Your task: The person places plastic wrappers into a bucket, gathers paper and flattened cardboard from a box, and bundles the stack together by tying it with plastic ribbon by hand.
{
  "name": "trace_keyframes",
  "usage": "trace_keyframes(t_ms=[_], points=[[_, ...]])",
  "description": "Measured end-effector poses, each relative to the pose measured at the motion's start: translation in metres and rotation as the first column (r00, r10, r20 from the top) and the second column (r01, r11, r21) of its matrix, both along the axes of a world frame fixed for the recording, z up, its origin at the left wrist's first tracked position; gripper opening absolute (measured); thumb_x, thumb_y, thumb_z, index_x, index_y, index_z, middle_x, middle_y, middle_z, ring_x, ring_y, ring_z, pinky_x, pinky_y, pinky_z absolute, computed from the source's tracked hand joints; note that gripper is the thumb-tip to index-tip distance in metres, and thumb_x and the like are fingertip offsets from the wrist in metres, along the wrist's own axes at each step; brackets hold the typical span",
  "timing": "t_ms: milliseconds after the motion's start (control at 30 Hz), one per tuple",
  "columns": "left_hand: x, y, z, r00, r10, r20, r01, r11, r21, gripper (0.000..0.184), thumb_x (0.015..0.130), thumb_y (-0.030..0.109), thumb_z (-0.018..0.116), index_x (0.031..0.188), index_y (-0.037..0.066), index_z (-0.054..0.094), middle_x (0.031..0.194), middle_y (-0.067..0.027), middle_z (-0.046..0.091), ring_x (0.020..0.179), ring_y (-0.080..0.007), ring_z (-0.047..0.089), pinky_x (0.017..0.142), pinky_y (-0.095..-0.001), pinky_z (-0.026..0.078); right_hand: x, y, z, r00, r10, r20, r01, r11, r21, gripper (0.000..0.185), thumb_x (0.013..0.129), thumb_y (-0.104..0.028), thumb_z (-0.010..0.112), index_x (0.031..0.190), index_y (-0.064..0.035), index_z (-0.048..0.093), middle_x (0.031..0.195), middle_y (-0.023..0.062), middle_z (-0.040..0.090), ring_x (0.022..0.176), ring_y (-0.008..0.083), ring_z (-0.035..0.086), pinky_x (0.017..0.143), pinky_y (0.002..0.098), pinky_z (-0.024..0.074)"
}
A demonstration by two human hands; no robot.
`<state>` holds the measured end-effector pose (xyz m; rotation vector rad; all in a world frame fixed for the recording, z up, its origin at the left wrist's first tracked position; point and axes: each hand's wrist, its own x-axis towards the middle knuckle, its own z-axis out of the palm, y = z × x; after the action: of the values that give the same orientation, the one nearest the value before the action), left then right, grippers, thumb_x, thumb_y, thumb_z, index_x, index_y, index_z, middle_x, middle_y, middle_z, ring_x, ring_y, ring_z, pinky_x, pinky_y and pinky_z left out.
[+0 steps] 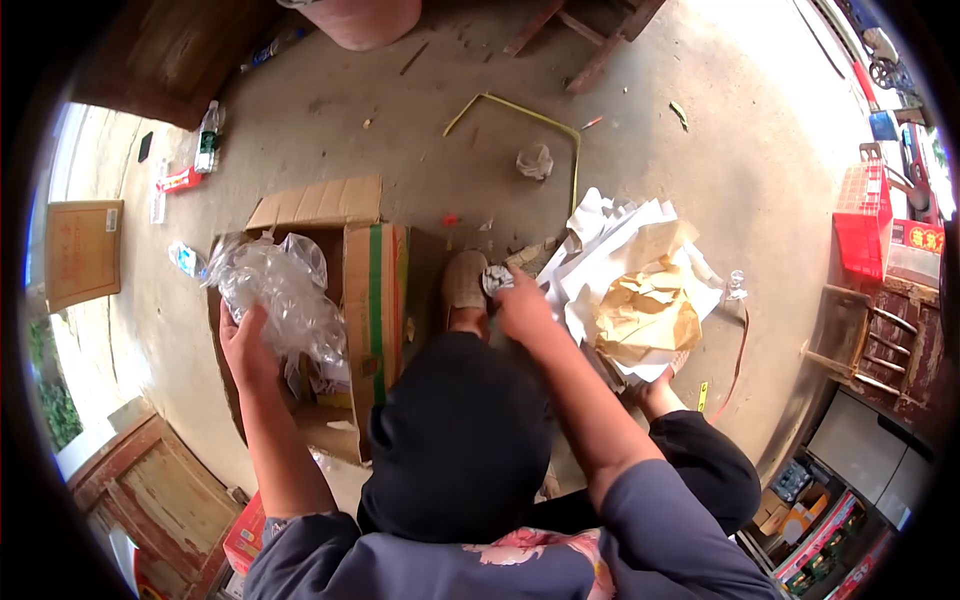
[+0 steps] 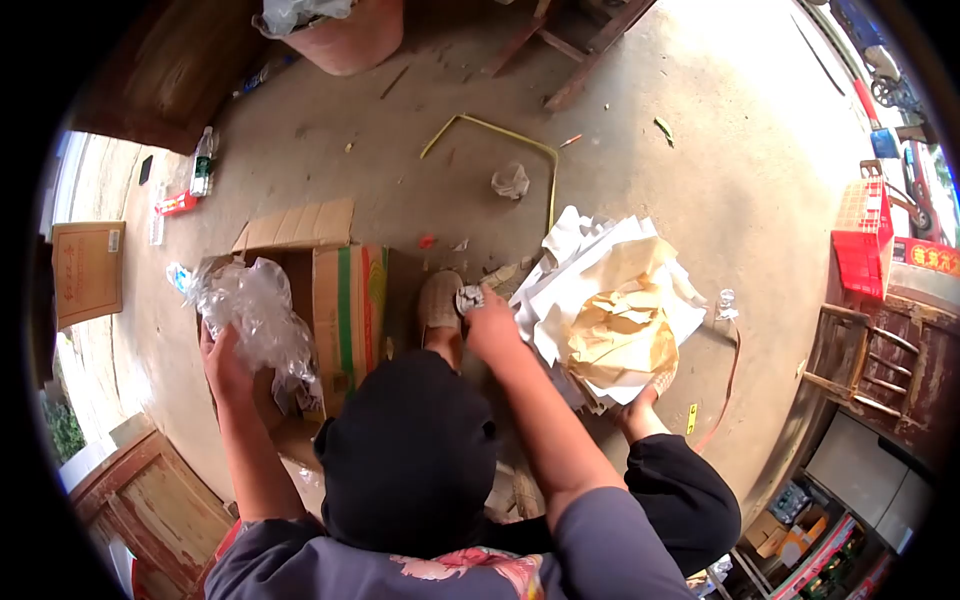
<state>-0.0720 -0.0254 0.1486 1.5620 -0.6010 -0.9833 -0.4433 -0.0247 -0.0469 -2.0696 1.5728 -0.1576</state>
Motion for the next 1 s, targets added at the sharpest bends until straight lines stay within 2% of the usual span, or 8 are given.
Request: trace_keyframes(t_ms=[33,167,233,333,467,700,867,1000], points=[[-0.013,-0.008,0.005,0.987,0.0,-0.161,-0.006,0.999,-0.034,0.043,0.084,0.005,0.058,0.126,0.0,0.053,0.11,-0.0082,0.064,0.096,-0.0164,0.061,0.086,-0.0289,0.048,0.01,-0.005,-0.008,0.978,0.095,-0.186,-0.084,0.994,0.064,0.021,0.076,-0.01,0.058,0.092,-0.0057,0.071,0.134,0.025,0.049,0.112,0.0419,0.055,0.093,0.0465,0.0486],[-0.042,-0.031,-0.02,0.95,-0.11,-0.293,0.085,0.992,-0.099,0.045,0.087,0.007,0.055,0.131,-0.001,0.049,0.114,-0.0123,0.063,0.099,-0.0221,0.064,0.084,-0.0342,0.053,0.026,-0.031,-0.04,0.993,0.036,-0.109,-0.008,0.969,0.248,0.019,0.073,-0.007,0.058,0.091,-0.0054,0.066,0.118,0.0238,0.058,0.102,0.0405,0.06,0.086,0.0462,0.0506],[-0.08,-0.051,-0.015,0.937,-0.105,-0.334,0.096,0.994,-0.044,0.07,0.074,0.011,0.061,0.14,-0.002,0.039,0.119,-0.0122,0.059,0.102,-0.0219,0.061,0.091,-0.0334,0.049,0.025,-0.039,-0.046,0.992,0.016,-0.123,0.023,0.952,0.306,0.016,0.074,-0.007,0.058,0.089,-0.0051,0.063,0.111,0.022,0.061,0.097,0.0395,0.062,0.082,0.047,0.0514],[-0.111,-0.066,-0.038,0.904,-0.104,-0.415,0.135,0.99,0.047,0.074,0.072,0.007,0.06,0.141,-0.001,0.037,0.122,-0.0141,0.057,0.107,-0.0238,0.06,0.093,-0.0344,0.048,0.023,-0.068,-0.039,0.981,-0.092,0.171,0.067,0.988,0.142,0.009,0.074,-0.011,0.06,0.081,-0.0062,0.057,0.087,0.0194,0.063,0.088,0.0386,0.062,0.074,0.0479,0.0499],[-0.136,-0.092,-0.052,0.833,-0.2,-0.516,0.285,0.954,0.09,0.075,0.07,0.003,0.058,0.142,0.003,0.037,0.124,-0.0146,0.056,0.11,-0.0246,0.058,0.094,-0.0346,0.047,0.001,-0.164,0.013,0.933,-0.313,0.176,0.216,0.881,0.421,0.013,0.073,-0.014,0.06,0.085,-0.0091,0.061,0.082,0.0161,0.065,0.079,0.0355,0.063,0.07,0.0431,0.051],[-0.151,-0.096,-0.083,0.83,-0.185,-0.526,0.329,0.924,0.194,0.073,0.074,0.002,0.055,0.144,0.006,0.037,0.124,-0.0142,0.056,0.105,-0.0233,0.06,0.09,-0.0326,0.049,-0.048,-0.247,-0.074,0.956,-0.171,-0.238,0.089,0.943,-0.32,0.018,0.075,-0.015,0.063,0.092,-0.0142,0.067,0.134,0.0117,0.05,0.114,0.0369,0.053,0.078,0.0493,0.0511],[-0.15,-0.096,-0.094,0.812,-0.213,-0.543,0.384,0.896,0.222,0.066,0.075,0.004,0.063,0.137,0.001,0.043,0.119,-0.0111,0.06,0.106,-0.0213,0.06,0.093,-0.0331,0.047,-0.025,-0.237,-0.078,0.938,-0.042,-0.344,0.026,0.998,-0.05,0.022,0.074,-0.01,0.063,0.096,-0.0139,0.067,0.131,0.0119,0.047,0.111,0.0351,0.055,0.081,0.0456,0.0516],[-0.134,-0.087,-0.121,0.791,-0.169,-0.588,0.311,0.939,0.15,0.055,0.079,0.009,0.068,0.129,-0.001,0.048,0.117,-0.0105,0.062,0.099,-0.0192,0.063,0.087,-0.0316,0.05,-0.004,-0.22,-0.018,0.965,-0.008,0.262,-0.023,0.993,0.114,0.028,0.071,-0.009,0.066,0.098,-0.0093,0.061,0.116,0.0137,0.056,0.105,0.0338,0.055,0.084,0.0397,0.0503]])
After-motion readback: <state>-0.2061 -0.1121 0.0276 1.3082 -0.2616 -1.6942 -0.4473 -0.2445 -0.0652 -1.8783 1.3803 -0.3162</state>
